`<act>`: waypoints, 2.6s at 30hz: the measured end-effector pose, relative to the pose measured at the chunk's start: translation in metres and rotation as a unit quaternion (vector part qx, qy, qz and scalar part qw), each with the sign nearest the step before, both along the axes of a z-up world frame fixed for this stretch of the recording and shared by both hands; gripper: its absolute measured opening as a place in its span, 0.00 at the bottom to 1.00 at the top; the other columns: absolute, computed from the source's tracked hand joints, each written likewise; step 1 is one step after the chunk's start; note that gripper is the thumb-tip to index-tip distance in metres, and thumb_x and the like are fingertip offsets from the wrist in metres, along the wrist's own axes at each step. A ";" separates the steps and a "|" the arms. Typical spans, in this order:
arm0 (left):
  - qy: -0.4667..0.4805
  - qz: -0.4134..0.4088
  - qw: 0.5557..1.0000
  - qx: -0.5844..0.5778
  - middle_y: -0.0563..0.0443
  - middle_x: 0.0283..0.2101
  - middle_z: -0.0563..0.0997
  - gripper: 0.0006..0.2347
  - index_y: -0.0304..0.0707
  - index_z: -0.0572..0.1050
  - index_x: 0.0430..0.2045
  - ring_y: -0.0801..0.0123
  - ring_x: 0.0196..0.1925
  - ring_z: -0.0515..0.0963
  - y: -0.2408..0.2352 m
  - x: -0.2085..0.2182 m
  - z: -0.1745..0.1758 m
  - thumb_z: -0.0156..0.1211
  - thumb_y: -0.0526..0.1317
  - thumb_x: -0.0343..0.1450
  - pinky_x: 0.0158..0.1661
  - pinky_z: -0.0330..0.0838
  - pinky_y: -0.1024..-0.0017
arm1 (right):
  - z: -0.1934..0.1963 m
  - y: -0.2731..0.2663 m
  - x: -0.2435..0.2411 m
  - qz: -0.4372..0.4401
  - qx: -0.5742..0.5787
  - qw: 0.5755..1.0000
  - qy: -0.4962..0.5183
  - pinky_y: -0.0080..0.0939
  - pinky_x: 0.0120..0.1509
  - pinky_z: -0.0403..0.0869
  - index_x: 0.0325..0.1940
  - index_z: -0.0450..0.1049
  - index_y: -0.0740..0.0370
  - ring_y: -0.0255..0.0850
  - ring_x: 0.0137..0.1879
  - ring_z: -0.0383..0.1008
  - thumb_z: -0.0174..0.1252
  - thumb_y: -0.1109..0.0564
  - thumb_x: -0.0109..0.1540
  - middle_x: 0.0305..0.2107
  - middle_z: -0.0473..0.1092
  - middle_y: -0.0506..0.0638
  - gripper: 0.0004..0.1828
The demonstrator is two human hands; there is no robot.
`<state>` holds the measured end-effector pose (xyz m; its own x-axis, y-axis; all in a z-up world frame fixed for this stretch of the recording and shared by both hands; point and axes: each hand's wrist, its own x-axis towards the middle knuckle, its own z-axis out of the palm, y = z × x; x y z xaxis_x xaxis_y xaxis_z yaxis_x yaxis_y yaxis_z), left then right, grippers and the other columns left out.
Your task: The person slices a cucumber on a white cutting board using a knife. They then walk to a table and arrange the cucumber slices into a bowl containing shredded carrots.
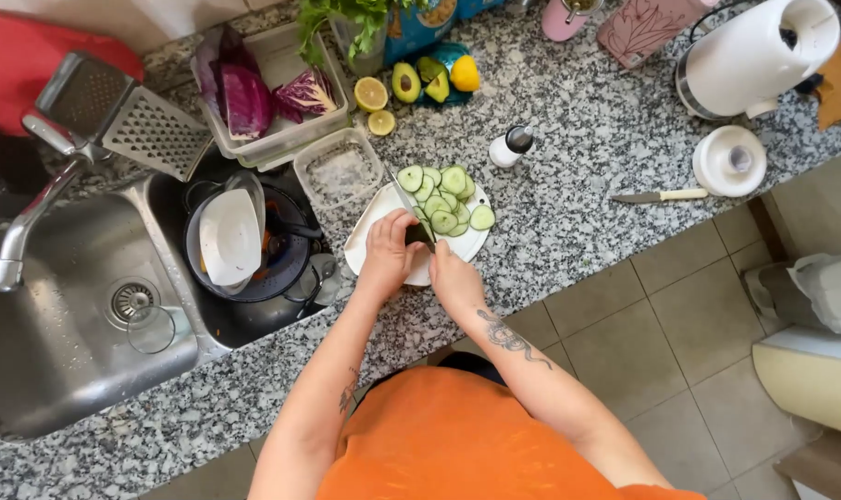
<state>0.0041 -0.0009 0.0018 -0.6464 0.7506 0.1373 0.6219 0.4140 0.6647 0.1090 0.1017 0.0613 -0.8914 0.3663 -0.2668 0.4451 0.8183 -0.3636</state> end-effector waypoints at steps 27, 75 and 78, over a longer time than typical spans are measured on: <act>-0.034 0.019 0.999 0.002 0.51 0.52 0.65 0.18 0.50 0.59 0.47 0.53 0.57 0.66 -0.002 -0.004 -0.005 0.56 0.45 0.67 0.58 0.57 0.54 | 0.033 -0.003 0.012 -0.009 0.071 0.995 0.067 0.52 0.27 0.74 0.35 0.59 0.58 0.57 0.24 0.75 0.39 0.51 0.65 0.18 0.70 0.59 0.09; -0.049 0.061 0.990 0.113 0.52 0.43 0.74 0.17 0.44 0.70 0.39 0.58 0.47 0.75 -0.012 -0.005 0.015 0.68 0.39 0.59 0.51 0.67 0.62 | 0.036 -0.004 0.015 0.005 0.072 0.995 0.071 0.51 0.25 0.74 0.35 0.58 0.59 0.57 0.24 0.75 0.38 0.51 0.65 0.18 0.69 0.59 0.10; -0.056 0.066 0.991 0.105 0.53 0.42 0.75 0.17 0.44 0.70 0.38 0.60 0.46 0.75 -0.012 -0.005 0.016 0.68 0.39 0.59 0.50 0.67 0.64 | 0.038 -0.004 0.014 0.005 0.065 0.996 0.067 0.51 0.26 0.74 0.35 0.58 0.58 0.57 0.24 0.75 0.39 0.52 0.65 0.18 0.69 0.59 0.09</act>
<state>-0.0008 -0.0130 0.0182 -0.7576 0.6204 0.2029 0.4882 0.3322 0.8070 0.1232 0.0975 0.0988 -0.9198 0.3803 -0.0963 0.3909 0.8671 -0.3088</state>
